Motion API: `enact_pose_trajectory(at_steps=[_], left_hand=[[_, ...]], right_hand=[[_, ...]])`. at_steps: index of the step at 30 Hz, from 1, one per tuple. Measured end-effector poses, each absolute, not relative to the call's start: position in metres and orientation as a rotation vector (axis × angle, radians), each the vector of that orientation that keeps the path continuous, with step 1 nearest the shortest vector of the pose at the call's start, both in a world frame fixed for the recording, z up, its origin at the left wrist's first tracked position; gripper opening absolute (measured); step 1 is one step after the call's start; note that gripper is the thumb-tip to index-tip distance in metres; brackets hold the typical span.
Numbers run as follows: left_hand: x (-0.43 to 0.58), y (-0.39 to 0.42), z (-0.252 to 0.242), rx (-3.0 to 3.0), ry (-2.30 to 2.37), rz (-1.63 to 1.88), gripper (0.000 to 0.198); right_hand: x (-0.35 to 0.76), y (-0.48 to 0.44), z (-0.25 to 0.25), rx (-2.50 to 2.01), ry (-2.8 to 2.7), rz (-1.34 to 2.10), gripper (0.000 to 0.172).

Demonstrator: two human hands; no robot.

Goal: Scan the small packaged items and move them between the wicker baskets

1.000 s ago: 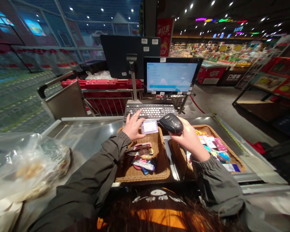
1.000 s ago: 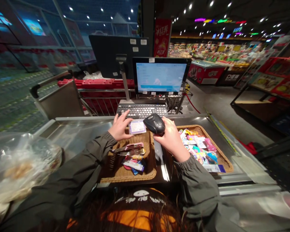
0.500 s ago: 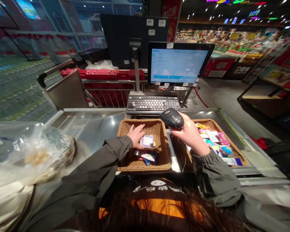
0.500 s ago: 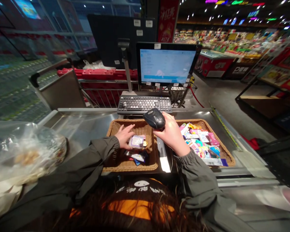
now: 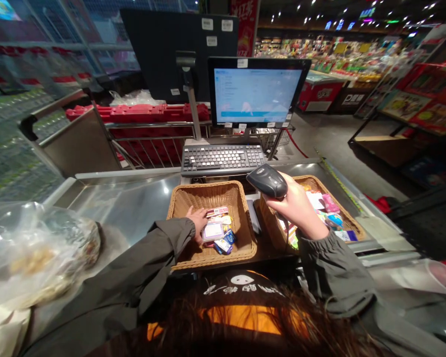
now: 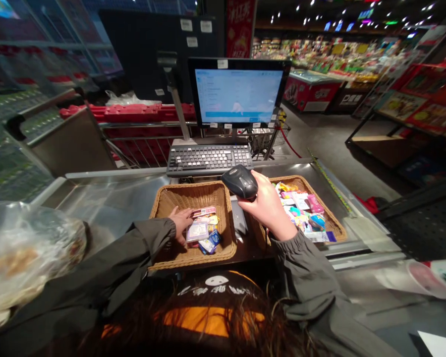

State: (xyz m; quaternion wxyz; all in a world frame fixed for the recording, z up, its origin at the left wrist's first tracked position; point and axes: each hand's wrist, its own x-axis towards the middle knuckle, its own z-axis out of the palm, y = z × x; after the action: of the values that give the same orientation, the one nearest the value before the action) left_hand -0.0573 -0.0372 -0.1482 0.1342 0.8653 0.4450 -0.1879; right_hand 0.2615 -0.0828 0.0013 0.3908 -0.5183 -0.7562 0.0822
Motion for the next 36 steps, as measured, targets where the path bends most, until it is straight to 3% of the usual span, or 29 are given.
enact_pose_trajectory(at_steps=[5,8,11,16,23,29,36], left_hand=[[-0.041,-0.033,-0.121,2.595,1.184,-0.489,0.077],[-0.01,-0.026,-0.094,2.724,1.074,-0.338,0.069],[0.036,-0.022,-0.07,2.806,1.004,-0.137,0.057],[0.128,-0.034,-0.057,2.826,0.999,0.097,0.048],[0.221,-0.062,-0.094,2.922,0.909,0.087,0.045],[0.245,-0.072,-0.115,2.983,0.953,-0.034,0.03],[0.24,-0.054,-0.105,2.741,1.12,0.085,0.029]], right_hand=[[0.3,-0.102,0.019,-1.398,-1.788,0.173,0.04],[0.329,-0.114,0.031,-1.449,-1.704,0.136,0.026],[0.356,-0.12,0.036,-1.487,-1.628,0.039,0.023],[0.385,-0.122,0.028,-1.545,-1.55,-0.068,0.025],[0.406,-0.123,0.014,-1.575,-1.563,-0.015,0.033],[0.414,-0.115,0.006,-1.521,-1.573,0.066,0.038],[0.419,-0.104,-0.001,-1.5,-1.574,0.111,0.046]])
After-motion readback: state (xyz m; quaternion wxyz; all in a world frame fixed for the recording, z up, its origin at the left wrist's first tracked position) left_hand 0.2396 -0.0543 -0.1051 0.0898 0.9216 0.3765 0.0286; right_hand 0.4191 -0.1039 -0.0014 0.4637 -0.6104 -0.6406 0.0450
